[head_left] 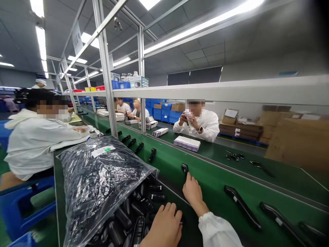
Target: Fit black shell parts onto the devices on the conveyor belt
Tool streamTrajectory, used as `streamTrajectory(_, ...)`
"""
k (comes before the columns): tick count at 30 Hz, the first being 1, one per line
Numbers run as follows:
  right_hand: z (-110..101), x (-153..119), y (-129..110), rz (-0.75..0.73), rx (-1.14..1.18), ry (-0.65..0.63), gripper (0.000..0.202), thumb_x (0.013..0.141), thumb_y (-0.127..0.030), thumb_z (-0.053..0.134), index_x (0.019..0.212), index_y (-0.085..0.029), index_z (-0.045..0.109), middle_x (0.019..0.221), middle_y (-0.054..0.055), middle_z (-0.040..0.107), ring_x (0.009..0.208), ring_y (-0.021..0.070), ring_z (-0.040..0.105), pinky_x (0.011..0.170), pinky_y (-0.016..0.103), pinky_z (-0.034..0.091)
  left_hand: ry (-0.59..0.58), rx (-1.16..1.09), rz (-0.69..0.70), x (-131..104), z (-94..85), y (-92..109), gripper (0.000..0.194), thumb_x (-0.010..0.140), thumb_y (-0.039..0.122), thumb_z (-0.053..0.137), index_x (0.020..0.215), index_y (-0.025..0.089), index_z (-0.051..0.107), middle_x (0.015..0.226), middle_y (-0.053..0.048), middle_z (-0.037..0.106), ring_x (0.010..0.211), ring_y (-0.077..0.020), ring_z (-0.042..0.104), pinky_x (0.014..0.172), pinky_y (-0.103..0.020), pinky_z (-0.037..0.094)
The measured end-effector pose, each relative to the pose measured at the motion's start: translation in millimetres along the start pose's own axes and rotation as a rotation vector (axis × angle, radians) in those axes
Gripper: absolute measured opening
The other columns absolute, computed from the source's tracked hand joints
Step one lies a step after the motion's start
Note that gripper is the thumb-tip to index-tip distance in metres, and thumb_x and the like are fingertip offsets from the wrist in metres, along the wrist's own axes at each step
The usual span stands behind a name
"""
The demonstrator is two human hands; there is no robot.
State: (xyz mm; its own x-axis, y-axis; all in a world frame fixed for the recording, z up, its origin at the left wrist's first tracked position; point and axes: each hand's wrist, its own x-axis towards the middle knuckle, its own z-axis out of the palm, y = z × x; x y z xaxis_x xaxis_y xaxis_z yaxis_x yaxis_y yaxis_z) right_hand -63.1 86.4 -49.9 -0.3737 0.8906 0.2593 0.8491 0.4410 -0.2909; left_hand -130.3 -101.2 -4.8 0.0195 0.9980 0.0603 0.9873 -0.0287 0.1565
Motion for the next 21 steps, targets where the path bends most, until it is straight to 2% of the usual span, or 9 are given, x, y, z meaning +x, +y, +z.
streamTrajectory(6, -5, 9, 5, 0.057, -0.131, -0.007, 0.033, 0.088, -0.004, 0.035, 0.111, -0.007, 0.059, 0.104, 0.021, 0.062, 0.099, 0.0313, 0.063, 0.078, 0.039, 0.049, 0.031, -0.065, -0.009, 2, 6.7, 6, 0.033, 0.087, 0.021, 0.051, 0.120, 0.023, 0.054, 0.109, -0.010, 0.058, 0.096, -0.0283, 0.059, 0.083, -0.044, 0.052)
streamTrajectory(9, -7, 8, 11, 0.070, -0.091, 0.000, 0.033, 0.095, -0.017, 0.036, 0.120, -0.008, 0.056, 0.107, 0.022, 0.061, 0.101, 0.0339, 0.061, 0.079, 0.043, 0.049, 0.062, -0.135, -0.026, 2, 7.0, 8, 0.036, 0.087, 0.021, 0.053, 0.123, 0.025, 0.051, 0.114, -0.009, 0.056, 0.093, -0.0241, 0.061, 0.083, -0.039, 0.053)
streamTrajectory(11, -12, 2, 17, 0.070, -0.022, 0.085, 0.041, 0.097, -0.029, 0.039, 0.132, -0.009, 0.050, 0.118, 0.024, 0.058, 0.108, 0.0366, 0.057, 0.083, 0.047, 0.048, 0.109, -0.195, -0.021, 2, 6.6, 7, 0.034, 0.088, 0.019, 0.052, 0.122, 0.025, 0.050, 0.116, -0.008, 0.055, 0.094, -0.0218, 0.061, 0.083, -0.035, 0.054)
streamTrajectory(13, -21, -8, 23, -0.022, 0.149, 0.180, 0.047, 0.097, -0.036, 0.040, 0.136, -0.012, 0.048, 0.130, 0.022, 0.053, 0.118, 0.0362, 0.052, 0.092, 0.049, 0.045, 0.174, -0.250, -0.010, 3, 5.6, 3, 0.034, 0.089, 0.017, 0.051, 0.122, 0.025, 0.049, 0.118, -0.008, 0.054, 0.100, -0.0216, 0.061, 0.087, -0.033, 0.054)
streamTrajectory(14, -29, -13, 25, -0.107, 0.283, 0.172, 0.045, 0.097, -0.037, 0.041, 0.135, -0.014, 0.050, 0.132, 0.020, 0.053, 0.120, 0.0337, 0.051, 0.096, 0.047, 0.044, 0.202, -0.274, -0.007, 4, 4.8, 1, 0.035, 0.089, 0.016, 0.050, 0.123, 0.025, 0.049, 0.119, -0.008, 0.053, 0.104, -0.0220, 0.060, 0.089, -0.033, 0.054)
streamTrajectory(15, -37, -19, 27, -0.203, 0.441, 0.100, 0.042, 0.096, -0.036, 0.043, 0.132, -0.017, 0.054, 0.131, 0.017, 0.055, 0.119, 0.0303, 0.053, 0.097, 0.044, 0.045, 0.223, -0.295, -0.002, 4, 3.8, -1, 0.035, 0.089, 0.015, 0.050, 0.124, 0.024, 0.048, 0.120, -0.008, 0.052, 0.107, -0.0225, 0.059, 0.091, -0.034, 0.054)
streamTrajectory(16, -47, -25, 28, -0.291, 0.606, -0.041, 0.039, 0.094, -0.033, 0.046, 0.128, -0.019, 0.057, 0.126, 0.014, 0.059, 0.114, 0.0271, 0.056, 0.096, 0.040, 0.046, 0.233, -0.312, 0.009, 5, 2.7, -3, 0.036, 0.090, 0.015, 0.050, 0.125, 0.024, 0.048, 0.123, -0.008, 0.052, 0.110, -0.0229, 0.058, 0.093, -0.035, 0.053)
streamTrajectory(19, -75, -39, 25, -0.430, 0.960, -0.661, 0.041, 0.079, -0.023, 0.062, 0.120, -0.022, 0.064, 0.111, 0.005, 0.068, 0.102, 0.0227, 0.063, 0.089, 0.034, 0.051, 0.226, -0.357, 0.082, 5, -0.5, -5, 0.040, 0.090, 0.012, 0.049, 0.127, 0.026, 0.046, 0.128, -0.008, 0.051, 0.116, -0.0227, 0.056, 0.099, -0.036, 0.051)
streamTrajectory(21, -87, -44, 20, -0.459, 1.033, -0.923, 0.048, 0.069, -0.017, 0.069, 0.116, -0.024, 0.067, 0.107, 0.001, 0.069, 0.103, 0.0225, 0.063, 0.090, 0.032, 0.050, 0.212, -0.383, 0.130, 6, -1.7, -5, 0.040, 0.090, 0.010, 0.048, 0.126, 0.027, 0.047, 0.128, -0.007, 0.053, 0.116, -0.0211, 0.056, 0.099, -0.034, 0.050)
